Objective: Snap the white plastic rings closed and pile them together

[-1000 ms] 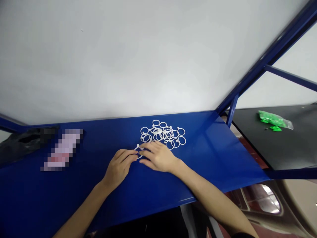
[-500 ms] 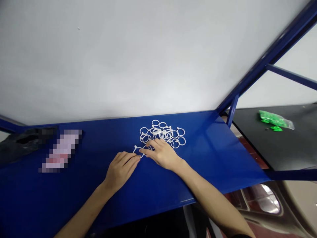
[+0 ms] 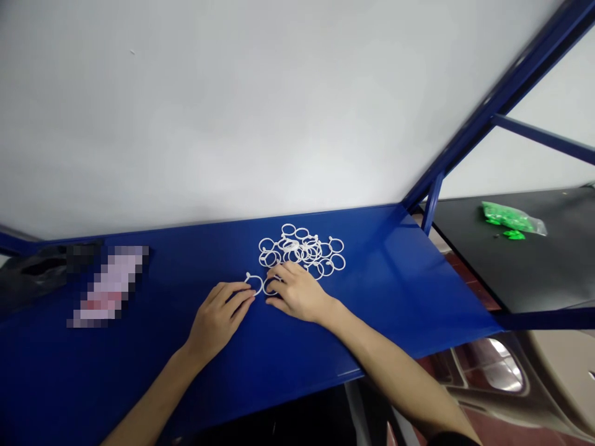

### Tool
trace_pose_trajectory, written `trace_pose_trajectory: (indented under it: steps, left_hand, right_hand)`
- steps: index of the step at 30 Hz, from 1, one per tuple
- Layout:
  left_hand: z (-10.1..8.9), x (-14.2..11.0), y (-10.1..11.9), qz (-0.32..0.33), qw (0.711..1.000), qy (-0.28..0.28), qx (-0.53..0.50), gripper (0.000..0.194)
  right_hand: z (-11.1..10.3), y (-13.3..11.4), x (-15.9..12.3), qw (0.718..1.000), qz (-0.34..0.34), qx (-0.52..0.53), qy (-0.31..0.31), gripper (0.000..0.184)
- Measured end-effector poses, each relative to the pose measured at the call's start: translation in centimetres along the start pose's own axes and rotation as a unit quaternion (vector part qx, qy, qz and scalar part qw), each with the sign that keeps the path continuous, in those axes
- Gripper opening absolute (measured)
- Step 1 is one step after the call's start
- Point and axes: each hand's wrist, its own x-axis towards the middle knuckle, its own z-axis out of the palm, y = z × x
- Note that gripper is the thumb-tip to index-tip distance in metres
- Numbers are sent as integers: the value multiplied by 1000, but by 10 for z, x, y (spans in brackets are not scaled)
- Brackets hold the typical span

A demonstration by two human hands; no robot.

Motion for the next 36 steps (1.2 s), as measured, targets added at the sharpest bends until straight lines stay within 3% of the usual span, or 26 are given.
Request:
trace_pose_trajectory:
  steps: [4, 7, 10, 19, 24, 28, 36]
  left_hand:
    - [2, 4, 6, 25, 1000, 16, 0, 16]
    - [7, 8, 11, 45, 999, 26, 13, 18]
    - [13, 10, 14, 54, 998, 25, 28, 21]
    - [15, 8, 11, 33, 999, -13, 37, 22]
    - [14, 9, 12, 8, 999, -20, 29, 29]
    - [16, 8, 12, 0, 999, -13, 30, 31]
    - [16, 9, 12, 13, 999, -25, 37, 22]
  right_hand:
    - [-27, 11, -5, 997, 59, 21, 49, 19]
    - [-47, 25, -14, 996, 89, 10, 20, 12]
    - [-51, 32, -20, 995, 93, 2, -32, 11]
    - [-37, 26, -15, 990, 106, -1, -94, 5]
    - [-29, 15, -11, 984, 175, 16, -31, 13]
    - [-12, 2, -1, 981, 190, 14, 25, 15]
    - [10, -1, 7, 979, 202, -10, 36, 18]
